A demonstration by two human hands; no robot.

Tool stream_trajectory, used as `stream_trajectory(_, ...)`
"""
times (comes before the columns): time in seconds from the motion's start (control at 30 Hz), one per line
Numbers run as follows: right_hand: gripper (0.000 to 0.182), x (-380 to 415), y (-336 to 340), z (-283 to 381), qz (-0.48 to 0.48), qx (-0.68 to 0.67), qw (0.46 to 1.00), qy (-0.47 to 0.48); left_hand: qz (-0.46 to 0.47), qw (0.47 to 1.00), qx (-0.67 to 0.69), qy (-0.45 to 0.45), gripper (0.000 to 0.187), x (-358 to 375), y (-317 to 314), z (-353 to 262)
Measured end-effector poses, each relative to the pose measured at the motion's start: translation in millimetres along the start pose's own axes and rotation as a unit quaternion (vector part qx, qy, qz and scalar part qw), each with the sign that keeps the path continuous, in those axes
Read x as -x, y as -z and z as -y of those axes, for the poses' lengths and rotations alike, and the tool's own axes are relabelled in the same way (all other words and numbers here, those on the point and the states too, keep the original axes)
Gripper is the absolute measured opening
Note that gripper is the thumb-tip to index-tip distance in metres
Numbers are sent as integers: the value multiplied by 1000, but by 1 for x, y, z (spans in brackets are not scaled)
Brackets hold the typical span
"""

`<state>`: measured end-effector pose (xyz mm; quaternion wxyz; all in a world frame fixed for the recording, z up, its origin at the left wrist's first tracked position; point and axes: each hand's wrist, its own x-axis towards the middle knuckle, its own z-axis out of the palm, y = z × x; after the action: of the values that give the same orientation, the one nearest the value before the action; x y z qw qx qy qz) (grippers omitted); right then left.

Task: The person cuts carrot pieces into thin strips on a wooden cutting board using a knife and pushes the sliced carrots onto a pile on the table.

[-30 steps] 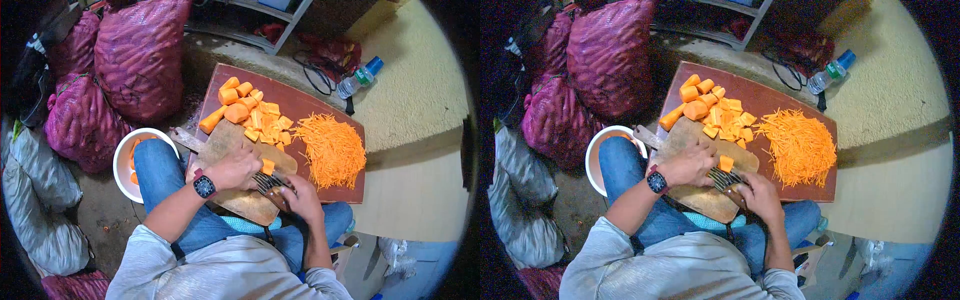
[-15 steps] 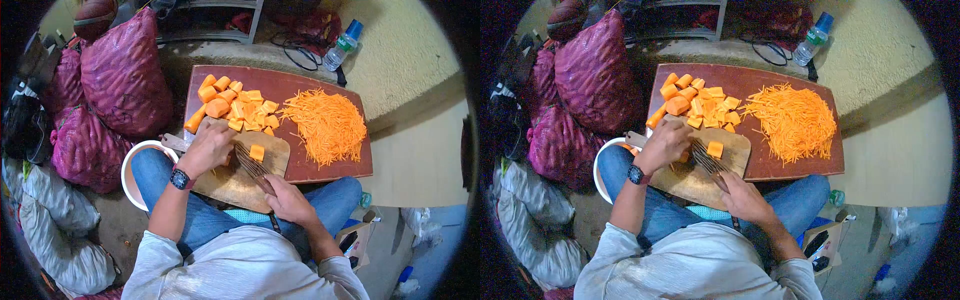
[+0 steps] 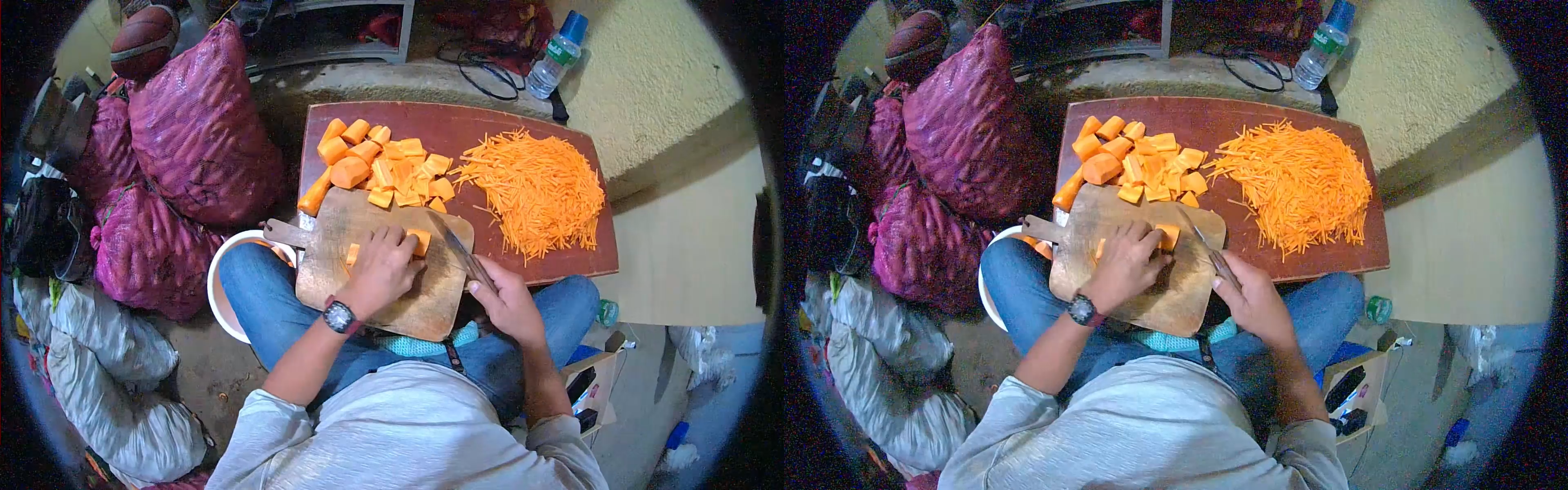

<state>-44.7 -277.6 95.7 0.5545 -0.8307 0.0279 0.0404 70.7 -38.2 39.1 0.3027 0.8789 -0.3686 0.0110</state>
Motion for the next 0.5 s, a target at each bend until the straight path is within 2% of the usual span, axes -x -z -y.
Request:
stream_trajectory(0.07,43,-4,5,-4,50,42,998,7,-11,999,-23,21,31,1,-7,-3)
stream_trajectory(0.2,42,5,5,4,73,45,996,14,-10,999,-32,-1,31,7,-11,11)
stream_trajectory(0.3,43,25,0,19,105,42,992,-56,-23,998,-27,-56,26,19,-6,8)
stream_trajectory(0.5,47,54,-18,14,55,94,994,-9,-21,999,-17,-48,34,36,-5,-8)
